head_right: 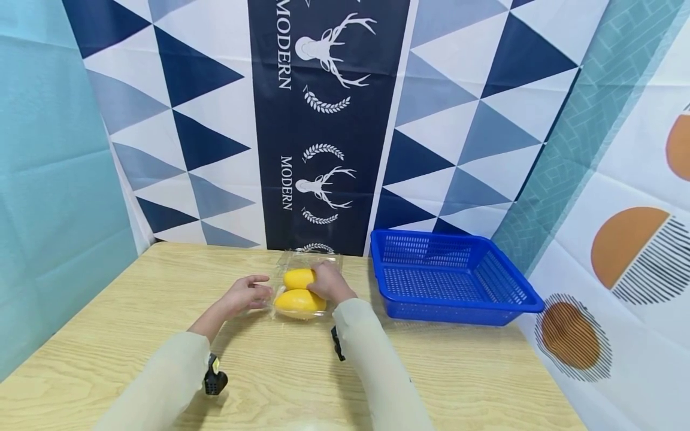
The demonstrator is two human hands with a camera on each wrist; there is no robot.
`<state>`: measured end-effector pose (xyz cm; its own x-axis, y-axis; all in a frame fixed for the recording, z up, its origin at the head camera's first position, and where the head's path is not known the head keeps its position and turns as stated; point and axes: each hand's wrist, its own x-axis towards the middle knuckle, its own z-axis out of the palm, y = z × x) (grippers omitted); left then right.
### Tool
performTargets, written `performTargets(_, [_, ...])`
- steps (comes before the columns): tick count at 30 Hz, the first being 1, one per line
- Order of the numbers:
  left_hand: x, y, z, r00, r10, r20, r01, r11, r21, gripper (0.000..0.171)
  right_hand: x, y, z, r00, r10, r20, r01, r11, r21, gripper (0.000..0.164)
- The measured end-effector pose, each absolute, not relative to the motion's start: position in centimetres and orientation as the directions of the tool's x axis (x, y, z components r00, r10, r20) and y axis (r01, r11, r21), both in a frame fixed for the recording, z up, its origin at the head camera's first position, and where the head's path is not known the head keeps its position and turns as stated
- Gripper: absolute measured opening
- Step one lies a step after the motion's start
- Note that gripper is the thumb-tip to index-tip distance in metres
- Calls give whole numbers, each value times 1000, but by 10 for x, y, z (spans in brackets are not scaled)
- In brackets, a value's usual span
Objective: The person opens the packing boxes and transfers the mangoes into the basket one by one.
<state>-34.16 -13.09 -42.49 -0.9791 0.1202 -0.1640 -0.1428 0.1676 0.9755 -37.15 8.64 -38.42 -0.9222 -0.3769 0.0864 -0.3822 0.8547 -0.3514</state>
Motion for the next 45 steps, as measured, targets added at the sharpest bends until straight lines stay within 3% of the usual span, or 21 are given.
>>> performTargets(9, [-339, -130, -426, -981, 121, -150, -129, 163, 978, 52, -377, 89, -385, -920, -379, 97, -389, 858, -336, 54])
performTargets(22, [-340, -127, -428, -987, 105, -124, -111, 123, 986, 35, -375, 88, -380, -941, -329, 83, -335, 858, -389, 52])
performTargets(28, [-340, -126, -429, -987, 84, -138, -129, 111, 985, 34, -374, 88, -380, -951, -304, 51, -297, 862, -410, 57])
performTargets(35, [-341, -124, -427, -987, 60, -146, -137, 127, 982, 33, -374, 89, -380, -945, -317, 80, -323, 865, -384, 48])
performTargets(45, [-342, -123, -427, -986, 47, -162, -155, 129, 979, 32, -374, 90, -379, -955, -293, 44, -284, 862, -419, 57])
